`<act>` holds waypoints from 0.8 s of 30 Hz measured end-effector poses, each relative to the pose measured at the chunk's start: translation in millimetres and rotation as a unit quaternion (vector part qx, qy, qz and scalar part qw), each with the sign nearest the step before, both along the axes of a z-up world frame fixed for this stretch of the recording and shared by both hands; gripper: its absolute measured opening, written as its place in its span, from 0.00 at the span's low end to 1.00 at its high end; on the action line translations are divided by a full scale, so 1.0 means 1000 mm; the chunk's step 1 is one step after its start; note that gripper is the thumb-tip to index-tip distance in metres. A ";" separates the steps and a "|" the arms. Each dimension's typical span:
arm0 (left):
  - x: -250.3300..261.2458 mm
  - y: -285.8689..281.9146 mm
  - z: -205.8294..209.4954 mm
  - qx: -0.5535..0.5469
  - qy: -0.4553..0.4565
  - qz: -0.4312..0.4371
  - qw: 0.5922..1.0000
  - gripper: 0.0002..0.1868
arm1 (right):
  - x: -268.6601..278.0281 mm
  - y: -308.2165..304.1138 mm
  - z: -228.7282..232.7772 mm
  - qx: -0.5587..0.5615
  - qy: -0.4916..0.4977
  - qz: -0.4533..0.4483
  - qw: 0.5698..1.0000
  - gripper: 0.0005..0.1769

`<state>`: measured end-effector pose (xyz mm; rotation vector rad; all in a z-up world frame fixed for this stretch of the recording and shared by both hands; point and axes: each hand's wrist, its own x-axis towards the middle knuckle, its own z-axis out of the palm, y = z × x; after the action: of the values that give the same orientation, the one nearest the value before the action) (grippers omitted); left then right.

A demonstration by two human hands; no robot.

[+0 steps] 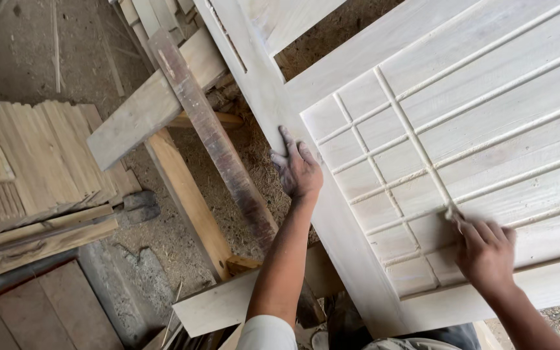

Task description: The person sands the grooves of a wooden panel by hand using a piece of sandpaper.

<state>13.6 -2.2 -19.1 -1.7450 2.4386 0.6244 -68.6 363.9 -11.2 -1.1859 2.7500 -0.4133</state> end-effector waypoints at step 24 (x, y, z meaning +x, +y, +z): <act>-0.002 0.004 0.029 0.010 0.007 -0.010 1.000 0.35 | -0.047 -0.082 -0.022 -0.025 0.005 0.037 0.999 0.27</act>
<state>11.2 1.3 9.9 -1.7136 2.4459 0.6601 -115.7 281.6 -33.3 -1.3001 2.7093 -0.4720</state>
